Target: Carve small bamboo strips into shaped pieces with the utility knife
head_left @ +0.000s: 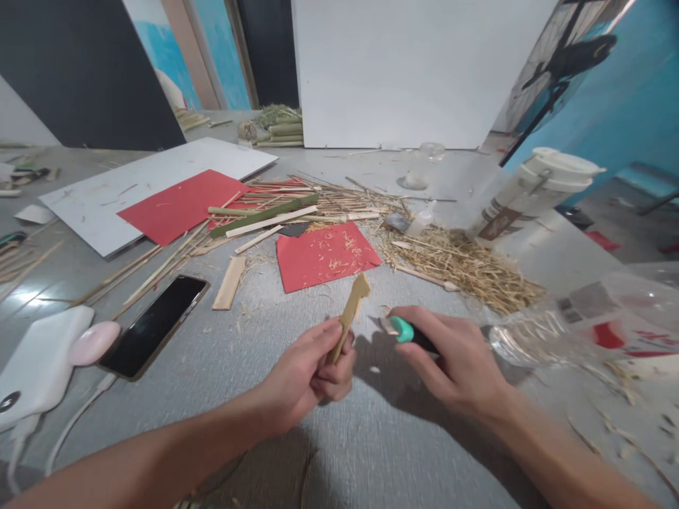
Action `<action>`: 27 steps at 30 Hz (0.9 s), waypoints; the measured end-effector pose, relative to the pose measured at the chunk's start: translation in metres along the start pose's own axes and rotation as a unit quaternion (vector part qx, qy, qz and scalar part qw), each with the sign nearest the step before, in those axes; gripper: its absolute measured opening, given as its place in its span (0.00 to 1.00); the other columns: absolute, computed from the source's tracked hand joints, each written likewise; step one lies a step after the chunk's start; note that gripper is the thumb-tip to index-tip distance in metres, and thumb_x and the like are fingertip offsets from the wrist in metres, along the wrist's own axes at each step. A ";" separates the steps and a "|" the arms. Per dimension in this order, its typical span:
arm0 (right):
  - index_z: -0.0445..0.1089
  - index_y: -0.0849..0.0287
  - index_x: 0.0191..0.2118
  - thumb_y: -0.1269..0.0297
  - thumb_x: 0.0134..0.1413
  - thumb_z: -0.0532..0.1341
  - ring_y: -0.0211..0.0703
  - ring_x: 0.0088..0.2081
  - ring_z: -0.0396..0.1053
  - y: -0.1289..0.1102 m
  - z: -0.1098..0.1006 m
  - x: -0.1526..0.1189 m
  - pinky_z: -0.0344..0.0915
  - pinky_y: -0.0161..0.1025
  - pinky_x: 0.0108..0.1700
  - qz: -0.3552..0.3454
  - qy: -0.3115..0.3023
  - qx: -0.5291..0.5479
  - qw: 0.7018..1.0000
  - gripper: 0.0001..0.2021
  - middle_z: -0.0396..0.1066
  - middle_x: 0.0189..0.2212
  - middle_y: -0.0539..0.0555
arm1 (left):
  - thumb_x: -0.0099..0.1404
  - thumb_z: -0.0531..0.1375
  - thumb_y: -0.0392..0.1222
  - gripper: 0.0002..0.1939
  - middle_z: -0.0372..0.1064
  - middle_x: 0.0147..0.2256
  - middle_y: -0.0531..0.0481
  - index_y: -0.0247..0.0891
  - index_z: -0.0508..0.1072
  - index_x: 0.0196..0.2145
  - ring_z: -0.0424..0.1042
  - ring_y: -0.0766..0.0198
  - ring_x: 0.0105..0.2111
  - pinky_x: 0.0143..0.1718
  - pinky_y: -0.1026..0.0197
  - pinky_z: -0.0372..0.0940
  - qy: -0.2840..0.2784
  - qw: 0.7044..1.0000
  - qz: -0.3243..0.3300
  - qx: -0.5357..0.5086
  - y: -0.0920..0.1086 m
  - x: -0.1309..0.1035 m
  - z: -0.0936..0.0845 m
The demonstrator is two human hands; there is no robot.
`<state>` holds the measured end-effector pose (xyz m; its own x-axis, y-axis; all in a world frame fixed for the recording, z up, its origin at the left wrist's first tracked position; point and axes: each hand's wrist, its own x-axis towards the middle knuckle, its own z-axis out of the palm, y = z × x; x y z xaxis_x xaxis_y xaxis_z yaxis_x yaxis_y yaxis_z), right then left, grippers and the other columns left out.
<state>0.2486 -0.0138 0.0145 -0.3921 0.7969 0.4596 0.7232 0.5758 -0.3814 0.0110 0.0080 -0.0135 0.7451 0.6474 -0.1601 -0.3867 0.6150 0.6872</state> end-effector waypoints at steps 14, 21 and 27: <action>0.70 0.58 0.44 0.58 0.77 0.54 0.35 0.20 0.62 0.004 0.002 0.002 0.56 0.35 0.26 0.012 -0.008 0.006 1.000 0.12 0.68 0.23 0.45 | 0.81 0.53 0.56 0.17 0.44 0.16 0.67 0.40 0.69 0.43 0.34 0.72 0.16 0.18 0.68 0.39 -0.005 0.999 0.008 0.051 0.003 -0.004 -0.002; 0.63 0.54 0.40 0.60 0.78 0.51 0.36 0.19 0.61 -0.003 0.007 0.001 0.54 0.35 0.24 0.032 -0.020 0.014 0.999 0.11 0.63 0.20 0.42 | 0.79 0.57 0.56 0.17 0.42 0.16 0.68 0.41 0.65 0.38 0.33 0.72 0.15 0.17 0.67 0.38 -0.021 0.998 -0.007 0.050 0.006 -0.004 -0.003; 0.56 0.51 0.36 0.54 0.78 0.50 0.37 0.19 0.55 -0.010 0.016 -0.005 0.49 0.38 0.25 0.124 -0.049 0.060 0.989 0.15 0.58 0.19 0.41 | 0.79 0.58 0.55 0.17 0.44 0.16 0.68 0.42 0.63 0.37 0.34 0.72 0.15 0.17 0.67 0.38 -0.018 0.998 -0.027 0.055 0.007 -0.004 -0.005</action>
<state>0.2345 -0.0205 0.0035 -0.2684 0.9268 0.2628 0.7341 0.3734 -0.5672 0.0024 0.0115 -0.0115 0.7831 0.5966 -0.1755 -0.2845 0.5946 0.7520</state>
